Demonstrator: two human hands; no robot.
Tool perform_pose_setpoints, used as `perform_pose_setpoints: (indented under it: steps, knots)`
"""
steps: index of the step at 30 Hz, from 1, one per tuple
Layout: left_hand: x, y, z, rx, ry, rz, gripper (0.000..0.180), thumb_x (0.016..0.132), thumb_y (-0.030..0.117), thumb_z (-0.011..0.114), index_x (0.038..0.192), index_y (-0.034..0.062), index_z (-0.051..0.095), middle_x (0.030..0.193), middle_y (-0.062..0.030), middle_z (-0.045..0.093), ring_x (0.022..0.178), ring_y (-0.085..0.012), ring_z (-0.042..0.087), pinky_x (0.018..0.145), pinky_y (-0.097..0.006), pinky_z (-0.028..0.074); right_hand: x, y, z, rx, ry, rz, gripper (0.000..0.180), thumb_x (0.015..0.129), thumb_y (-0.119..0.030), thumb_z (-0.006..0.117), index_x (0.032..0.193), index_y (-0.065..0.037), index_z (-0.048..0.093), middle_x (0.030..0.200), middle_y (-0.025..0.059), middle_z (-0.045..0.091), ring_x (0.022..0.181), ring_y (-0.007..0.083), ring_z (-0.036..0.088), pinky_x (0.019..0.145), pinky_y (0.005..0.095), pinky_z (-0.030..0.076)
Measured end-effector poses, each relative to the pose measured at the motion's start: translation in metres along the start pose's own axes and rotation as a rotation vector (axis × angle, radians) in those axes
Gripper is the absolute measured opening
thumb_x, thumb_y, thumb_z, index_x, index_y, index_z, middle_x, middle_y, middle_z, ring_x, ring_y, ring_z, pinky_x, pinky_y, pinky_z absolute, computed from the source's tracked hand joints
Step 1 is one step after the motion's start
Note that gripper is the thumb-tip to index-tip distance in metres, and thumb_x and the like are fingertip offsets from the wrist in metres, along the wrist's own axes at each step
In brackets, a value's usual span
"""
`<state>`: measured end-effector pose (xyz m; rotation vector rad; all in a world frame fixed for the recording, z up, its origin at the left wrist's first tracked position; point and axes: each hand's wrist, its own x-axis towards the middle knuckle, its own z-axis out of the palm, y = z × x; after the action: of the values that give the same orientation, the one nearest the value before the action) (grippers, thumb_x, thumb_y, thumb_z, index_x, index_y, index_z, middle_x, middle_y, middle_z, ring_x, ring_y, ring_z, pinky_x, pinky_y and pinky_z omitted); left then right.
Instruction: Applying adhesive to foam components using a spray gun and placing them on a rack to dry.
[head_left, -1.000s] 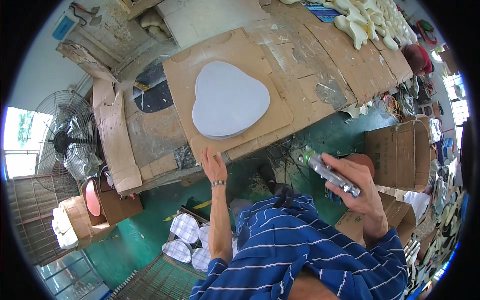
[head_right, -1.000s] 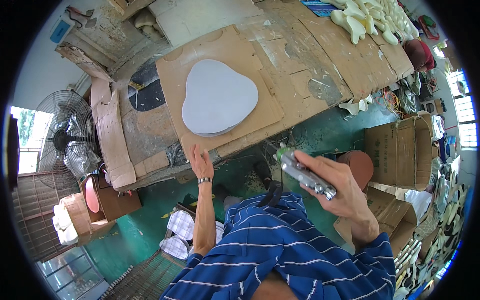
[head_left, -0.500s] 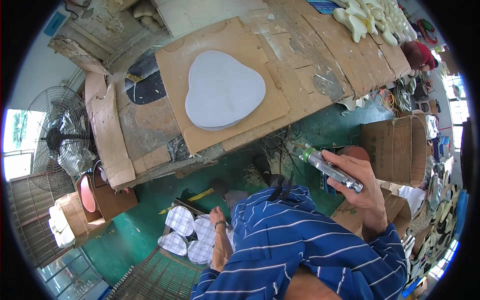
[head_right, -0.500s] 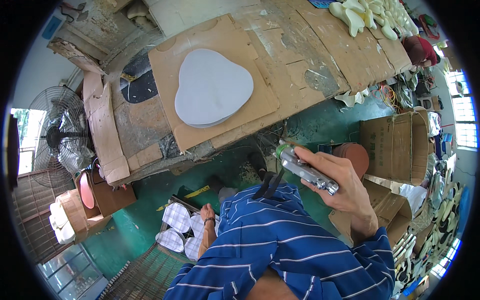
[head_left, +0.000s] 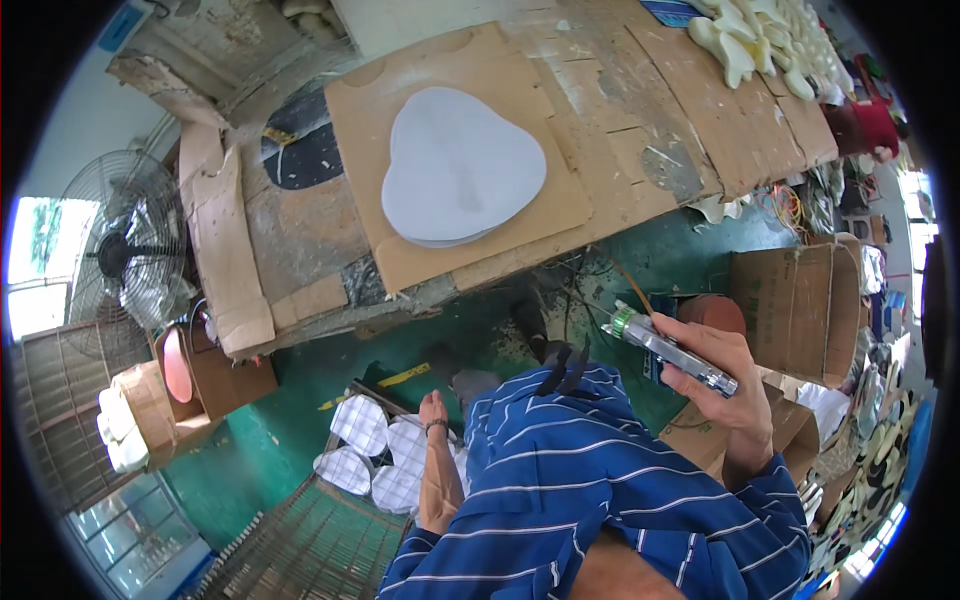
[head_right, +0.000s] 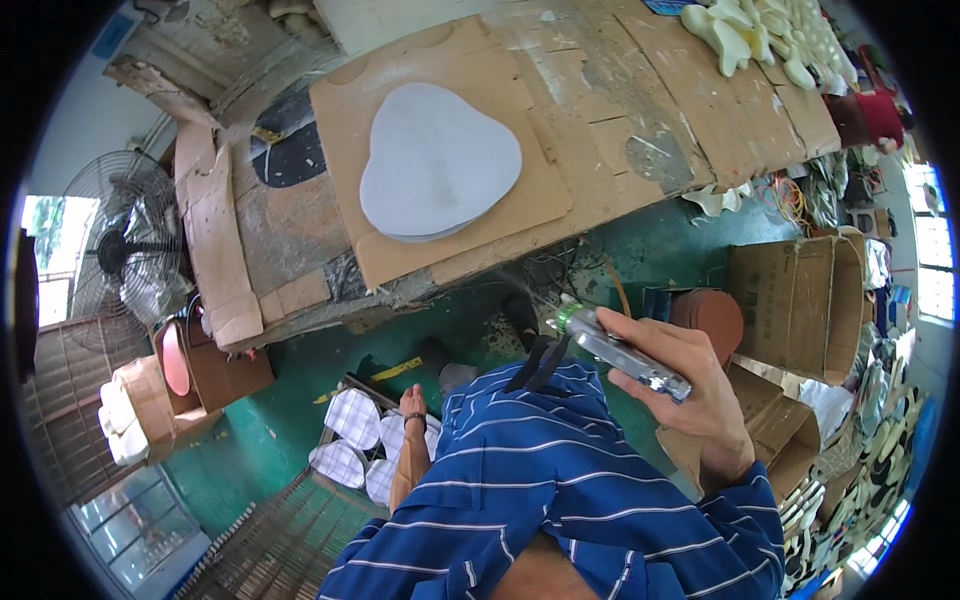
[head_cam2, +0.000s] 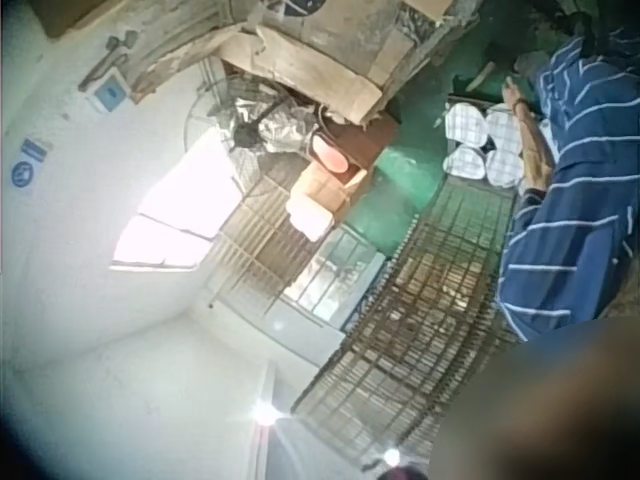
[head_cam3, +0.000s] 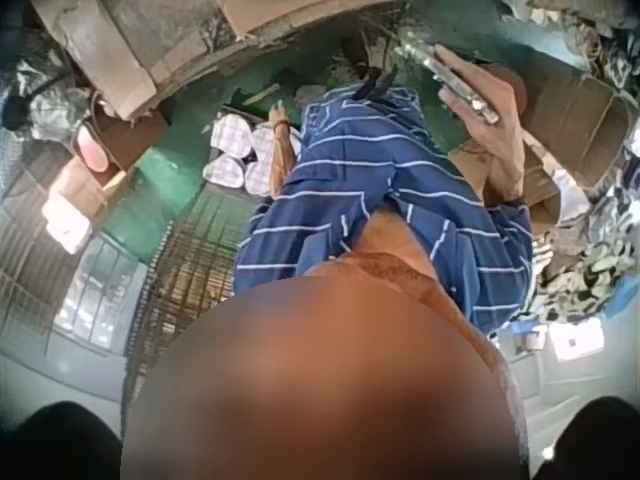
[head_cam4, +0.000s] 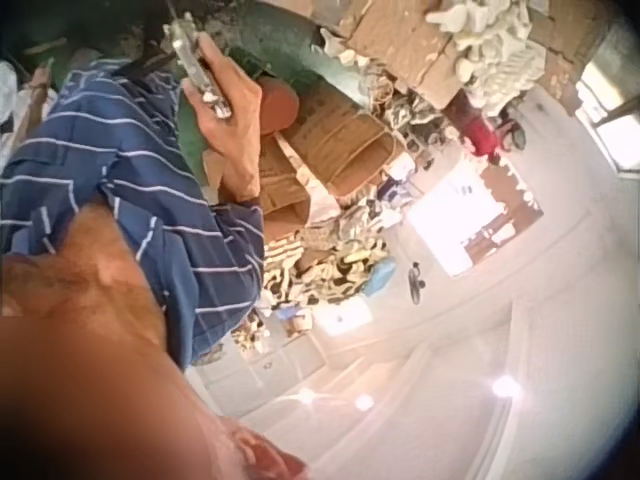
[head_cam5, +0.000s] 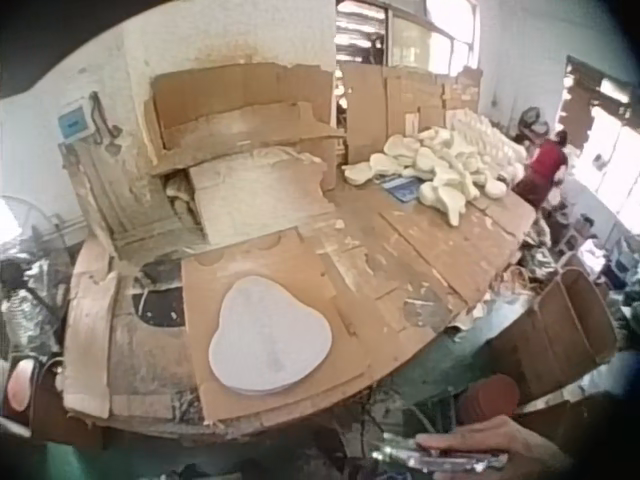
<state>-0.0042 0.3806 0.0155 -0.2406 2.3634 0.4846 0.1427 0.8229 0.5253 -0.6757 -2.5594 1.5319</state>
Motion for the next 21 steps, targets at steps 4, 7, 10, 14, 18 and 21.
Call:
perform_pose_setpoints:
  steps: [4,7,10,14,18,21]
  knots:
    - [-0.002,0.017,-0.008,-0.06,0.052,0.053,0.055,0.099,0.051,0.052,0.118,0.0044,0.072,0.114,-0.0224,0.073,0.112,-0.0419,0.067,0.096,-0.048,0.05,0.03,0.002,0.011,-0.023,-0.002,-0.089,0.062,0.083,0.001,0.077,0.142,-0.004,0.059,0.114,0.0192,0.072,0.096,0.0295,0.072,0.084,0.0344,0.055]
    - [-0.004,0.02,-0.01,-0.083,0.065,0.057,0.056,0.098,0.052,0.052,0.119,0.0051,0.073,0.115,-0.0221,0.073,0.112,-0.0421,0.067,0.097,-0.048,0.05,0.049,0.005,0.013,-0.023,0.08,-0.154,0.06,0.085,0.001,0.076,0.142,-0.004,0.059,0.115,0.0188,0.072,0.095,0.0288,0.071,0.084,0.0347,0.054]
    - [-0.007,0.012,-0.007,-0.062,0.009,-0.022,0.056,0.097,0.053,0.052,0.119,0.0056,0.073,0.115,-0.0227,0.072,0.112,-0.0413,0.067,0.097,-0.048,0.05,0.063,0.01,0.015,-0.018,0.154,-0.146,0.057,0.087,0.0,0.075,0.142,-0.004,0.059,0.112,0.0173,0.072,0.091,0.027,0.069,0.082,0.0339,0.053]
    - [-0.008,-0.005,0.002,-0.066,-0.008,-0.054,0.057,0.096,0.053,0.051,0.116,0.0049,0.074,0.112,-0.024,0.073,0.11,-0.0432,0.068,0.096,-0.05,0.05,0.071,0.017,0.014,-0.023,0.252,-0.144,0.054,0.089,-0.002,0.074,0.142,-0.003,0.059,0.107,0.0158,0.071,0.087,0.0231,0.067,0.08,0.0325,0.052]
    - [-0.005,-0.013,0.007,-0.046,-0.02,-0.062,0.057,0.095,0.054,0.052,0.114,0.0043,0.074,0.111,-0.0243,0.073,0.109,-0.0436,0.068,0.096,-0.05,0.05,0.068,0.02,0.008,-0.018,0.3,-0.077,0.054,0.09,-0.003,0.074,0.142,-0.004,0.059,0.107,0.0162,0.071,0.087,0.0215,0.067,0.079,0.0322,0.052]
    - [-0.001,-0.01,0.007,-0.089,-0.045,-0.09,0.057,0.095,0.054,0.054,0.115,0.0051,0.075,0.112,-0.0223,0.074,0.11,-0.0416,0.068,0.097,-0.049,0.051,0.062,0.018,0.0,-0.087,0.281,-0.037,0.055,0.09,-0.003,0.074,0.142,-0.005,0.059,0.108,0.0163,0.071,0.085,0.0236,0.067,0.079,0.0323,0.052]
